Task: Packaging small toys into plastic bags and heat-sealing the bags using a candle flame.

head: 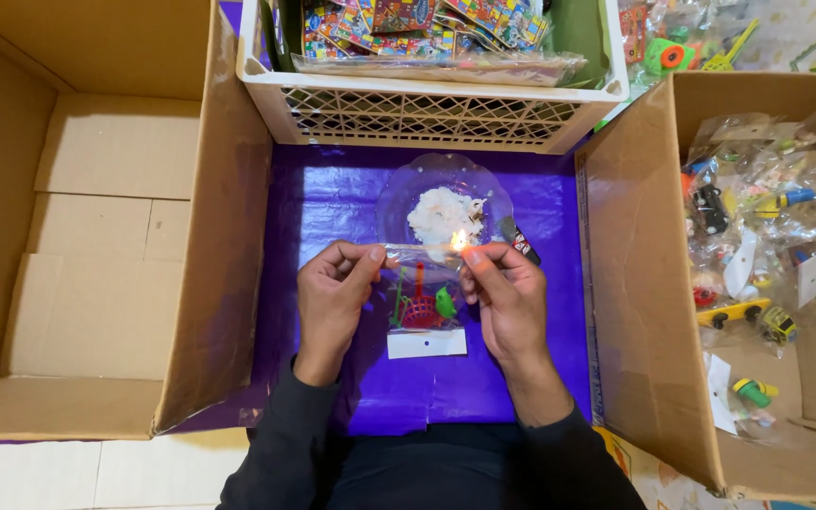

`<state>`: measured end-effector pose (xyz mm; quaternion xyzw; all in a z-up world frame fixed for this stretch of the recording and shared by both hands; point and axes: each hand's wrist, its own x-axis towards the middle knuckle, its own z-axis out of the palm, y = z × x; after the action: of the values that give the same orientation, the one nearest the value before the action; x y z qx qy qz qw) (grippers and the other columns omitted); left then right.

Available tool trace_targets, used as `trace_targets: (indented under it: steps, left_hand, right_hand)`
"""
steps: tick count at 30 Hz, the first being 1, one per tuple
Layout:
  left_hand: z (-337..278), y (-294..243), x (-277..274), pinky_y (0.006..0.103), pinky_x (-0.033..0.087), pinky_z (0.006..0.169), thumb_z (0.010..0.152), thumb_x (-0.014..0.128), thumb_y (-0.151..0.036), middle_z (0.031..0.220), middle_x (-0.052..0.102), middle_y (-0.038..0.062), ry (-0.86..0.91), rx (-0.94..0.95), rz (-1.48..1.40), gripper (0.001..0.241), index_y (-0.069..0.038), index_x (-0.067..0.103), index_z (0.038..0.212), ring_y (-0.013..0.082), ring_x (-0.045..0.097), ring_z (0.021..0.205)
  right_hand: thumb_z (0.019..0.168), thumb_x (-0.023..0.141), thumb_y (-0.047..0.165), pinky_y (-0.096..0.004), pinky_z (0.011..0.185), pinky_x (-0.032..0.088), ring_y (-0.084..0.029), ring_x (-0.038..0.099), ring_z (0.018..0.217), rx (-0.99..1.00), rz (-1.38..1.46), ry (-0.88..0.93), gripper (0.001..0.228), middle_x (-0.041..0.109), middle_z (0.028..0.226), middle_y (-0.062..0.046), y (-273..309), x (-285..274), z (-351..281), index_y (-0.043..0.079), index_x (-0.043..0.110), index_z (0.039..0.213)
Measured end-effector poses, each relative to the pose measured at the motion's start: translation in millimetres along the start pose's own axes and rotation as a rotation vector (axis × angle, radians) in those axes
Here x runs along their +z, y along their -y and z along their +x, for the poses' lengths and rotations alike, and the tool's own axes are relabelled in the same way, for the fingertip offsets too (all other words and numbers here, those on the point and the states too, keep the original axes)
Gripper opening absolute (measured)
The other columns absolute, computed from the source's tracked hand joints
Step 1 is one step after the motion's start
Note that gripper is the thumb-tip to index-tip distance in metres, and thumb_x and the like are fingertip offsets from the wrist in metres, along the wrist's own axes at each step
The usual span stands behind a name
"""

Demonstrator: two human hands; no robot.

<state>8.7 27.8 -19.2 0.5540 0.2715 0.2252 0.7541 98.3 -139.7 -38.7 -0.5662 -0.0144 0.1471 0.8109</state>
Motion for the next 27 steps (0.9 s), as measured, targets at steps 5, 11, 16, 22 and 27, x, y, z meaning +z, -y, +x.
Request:
trace_targets:
  steps: [5, 11, 16, 22, 27]
  left_hand:
    - [3, 8, 4, 0.0165, 0.035, 0.042, 0.088, 0.078, -0.013, 0.067, 0.072, 0.012, 0.015, -0.007, 0.010, 0.016, 0.003, 0.076, 0.091, 0.0020, 0.045, 0.047]
    - [-1, -7, 18, 0.0165, 0.034, 0.045, 0.088, 0.078, -0.012, 0.070, 0.076, 0.012, 0.034, -0.005, 0.029, 0.014, 0.001, 0.077, 0.091, 0.0022, 0.047, 0.051]
    - [-3, -7, 29, 0.0149, 0.036, 0.046, 0.088, 0.078, -0.012, 0.071, 0.076, 0.012, 0.061, -0.010, -0.007, 0.014, 0.001, 0.076, 0.092, 0.0014, 0.049, 0.050]
    - [-3, -9, 44, 0.0170, 0.039, 0.051, 0.087, 0.080, -0.013, 0.071, 0.077, 0.011, 0.105, -0.012, 0.012, 0.015, 0.001, 0.078, 0.093, 0.0045, 0.053, 0.057]
    - [-3, -7, 54, 0.0170, 0.040, 0.051, 0.086, 0.081, -0.012, 0.070, 0.076, 0.011, 0.128, -0.025, -0.021, 0.016, 0.002, 0.077, 0.093, 0.0041, 0.051, 0.056]
  right_hand:
    - [0.093, 0.075, 0.010, -0.022, 0.047, 0.046, -0.013, 0.057, 0.056, -0.019, -0.014, -0.010, 0.014, 0.058, 0.066, -0.010, -3, -10, 4, -0.002, 0.069, 0.090]
    - [0.093, 0.076, 0.011, -0.022, 0.047, 0.045, -0.013, 0.057, 0.056, -0.038, -0.021, -0.035, 0.015, 0.059, 0.066, -0.010, 0, -17, 5, -0.002, 0.070, 0.090]
    - [0.093, 0.075, 0.011, -0.022, 0.047, 0.044, -0.013, 0.056, 0.056, -0.059, -0.017, -0.060, 0.013, 0.058, 0.066, -0.010, 2, -26, 7, -0.001, 0.070, 0.090]
    - [0.095, 0.074, 0.012, -0.019, 0.048, 0.044, -0.011, 0.056, 0.057, -0.078, -0.005, -0.105, 0.011, 0.059, 0.067, -0.008, 3, -38, 11, 0.003, 0.069, 0.091]
    - [0.095, 0.072, 0.012, -0.020, 0.050, 0.043, -0.011, 0.054, 0.057, -0.095, -0.004, -0.149, 0.010, 0.058, 0.067, -0.007, 5, -45, 8, 0.005, 0.068, 0.089]
